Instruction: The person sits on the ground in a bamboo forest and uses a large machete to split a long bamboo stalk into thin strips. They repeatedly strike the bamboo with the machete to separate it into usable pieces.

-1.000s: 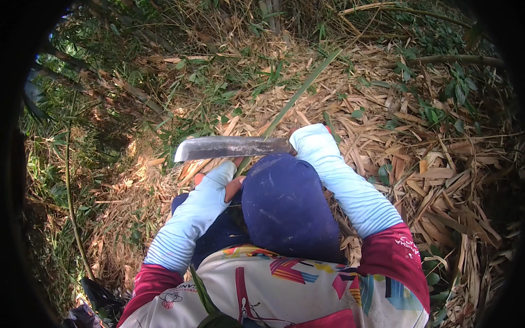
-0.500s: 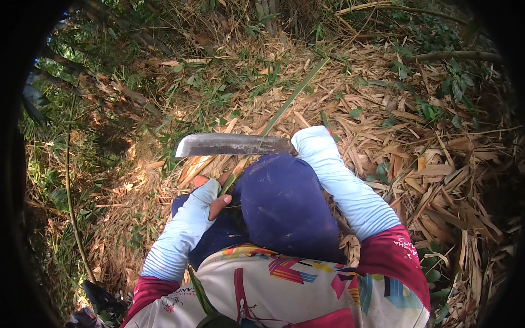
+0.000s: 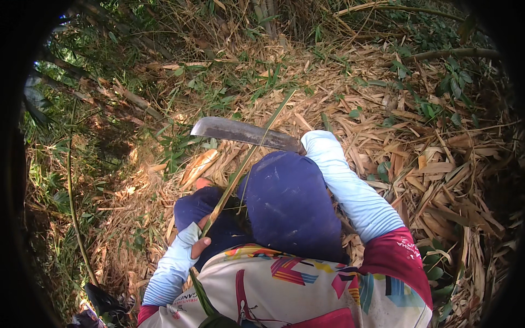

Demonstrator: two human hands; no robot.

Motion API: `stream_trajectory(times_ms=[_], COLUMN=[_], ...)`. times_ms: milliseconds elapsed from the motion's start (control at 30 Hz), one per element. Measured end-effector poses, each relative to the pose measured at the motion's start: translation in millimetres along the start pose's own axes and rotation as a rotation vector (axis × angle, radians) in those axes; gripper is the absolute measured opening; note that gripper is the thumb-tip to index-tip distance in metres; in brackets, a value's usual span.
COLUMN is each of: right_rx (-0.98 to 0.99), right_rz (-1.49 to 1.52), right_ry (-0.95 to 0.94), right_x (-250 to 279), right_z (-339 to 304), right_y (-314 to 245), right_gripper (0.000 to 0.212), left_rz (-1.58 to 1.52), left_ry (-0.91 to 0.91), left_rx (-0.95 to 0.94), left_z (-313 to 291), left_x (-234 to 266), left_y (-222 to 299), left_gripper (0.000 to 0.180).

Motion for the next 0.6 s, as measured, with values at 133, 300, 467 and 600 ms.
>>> stream_trajectory(times_ms=[133, 300, 467, 600], right_rx=[-0.085, -0.063, 0.02, 0.11], right_rz=[0.094, 0.262, 0.448, 0.607], right_ry=[-0.027, 0.098, 0.4, 0.5], right_x=[-9, -17, -35, -35], right_z=[15, 34, 61, 62], right_y=[16, 35, 56, 75], right_gripper=[0.061, 0.056, 0.018, 0.015], left_rz=[-0.199, -0.344, -0.424, -0.631], left_ry=[-0.002, 0.096, 0.222, 0.359], left_rx=[0.137, 0.17, 0.279, 0.199], left_z=[-46, -97, -122, -126], left_x=[-14, -20, -11, -5], left_y=[-32, -49, -55, -82], left_gripper=[0.073, 0.08, 0.081, 0.086])
Point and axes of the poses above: each hand's wrist, its own z-axis towards the middle knuckle, its own x-axis out of the back of the hand, y = z × x, the point moved 10 cm from there along z, towards the middle knuckle, and after that the axes turned 7 degrees about -x, right-handed, at the moved point
